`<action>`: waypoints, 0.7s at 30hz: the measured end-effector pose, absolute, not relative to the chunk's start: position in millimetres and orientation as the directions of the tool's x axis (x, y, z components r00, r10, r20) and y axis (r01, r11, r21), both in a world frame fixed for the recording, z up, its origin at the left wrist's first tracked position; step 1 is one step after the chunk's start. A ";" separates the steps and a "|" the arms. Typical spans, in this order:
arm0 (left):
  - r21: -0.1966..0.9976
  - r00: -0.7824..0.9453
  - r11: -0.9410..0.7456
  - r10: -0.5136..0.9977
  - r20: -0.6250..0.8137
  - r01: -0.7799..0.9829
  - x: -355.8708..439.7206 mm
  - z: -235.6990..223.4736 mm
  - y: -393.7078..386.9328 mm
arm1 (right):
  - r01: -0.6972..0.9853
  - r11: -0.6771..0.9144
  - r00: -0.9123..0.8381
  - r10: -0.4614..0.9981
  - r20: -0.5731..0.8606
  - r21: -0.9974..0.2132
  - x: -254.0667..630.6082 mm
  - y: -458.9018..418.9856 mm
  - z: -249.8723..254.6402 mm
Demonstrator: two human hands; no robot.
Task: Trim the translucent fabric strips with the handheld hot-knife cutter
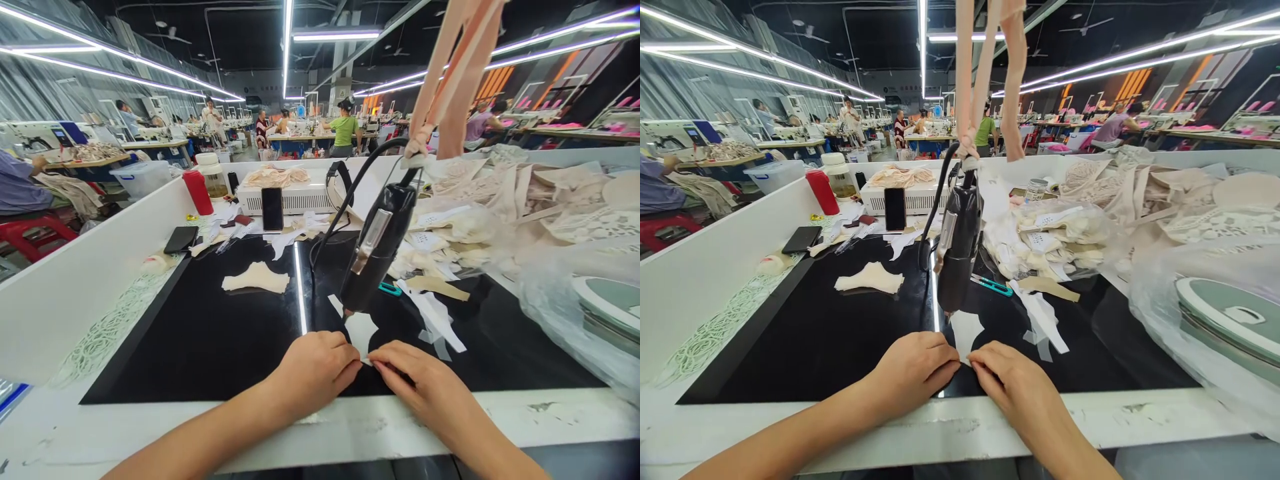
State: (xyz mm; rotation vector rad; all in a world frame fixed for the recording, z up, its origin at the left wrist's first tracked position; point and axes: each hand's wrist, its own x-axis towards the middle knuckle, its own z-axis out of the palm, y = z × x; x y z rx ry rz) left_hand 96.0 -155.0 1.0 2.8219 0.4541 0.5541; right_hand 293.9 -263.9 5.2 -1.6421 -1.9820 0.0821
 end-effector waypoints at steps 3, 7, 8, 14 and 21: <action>0.322 0.863 -0.904 0.384 0.327 0.280 96.5 -0.1 -155.0 | 0.832 0.170 -0.008 0.956 0.295 -0.528 294.4 -262.2 1.0; 0.388 0.854 -0.878 0.414 0.317 0.281 97.1 0.7 -154.2 | 0.779 0.096 0.056 0.974 0.221 -0.620 294.0 -260.5 1.2; 0.420 0.852 -0.863 0.427 0.304 0.282 97.3 1.5 -154.0 | 0.765 0.089 0.063 0.975 0.212 -0.637 293.4 -260.3 1.8; 0.546 0.831 -0.773 0.507 0.228 0.322 98.0 8.5 -152.6 | 0.699 0.087 0.067 0.980 0.187 -0.709 288.3 -258.9 3.0; 0.602 0.817 -0.730 0.536 0.212 0.323 97.5 12.8 -152.4 | 0.672 0.099 0.041 0.985 0.170 -0.734 286.4 -257.1 2.1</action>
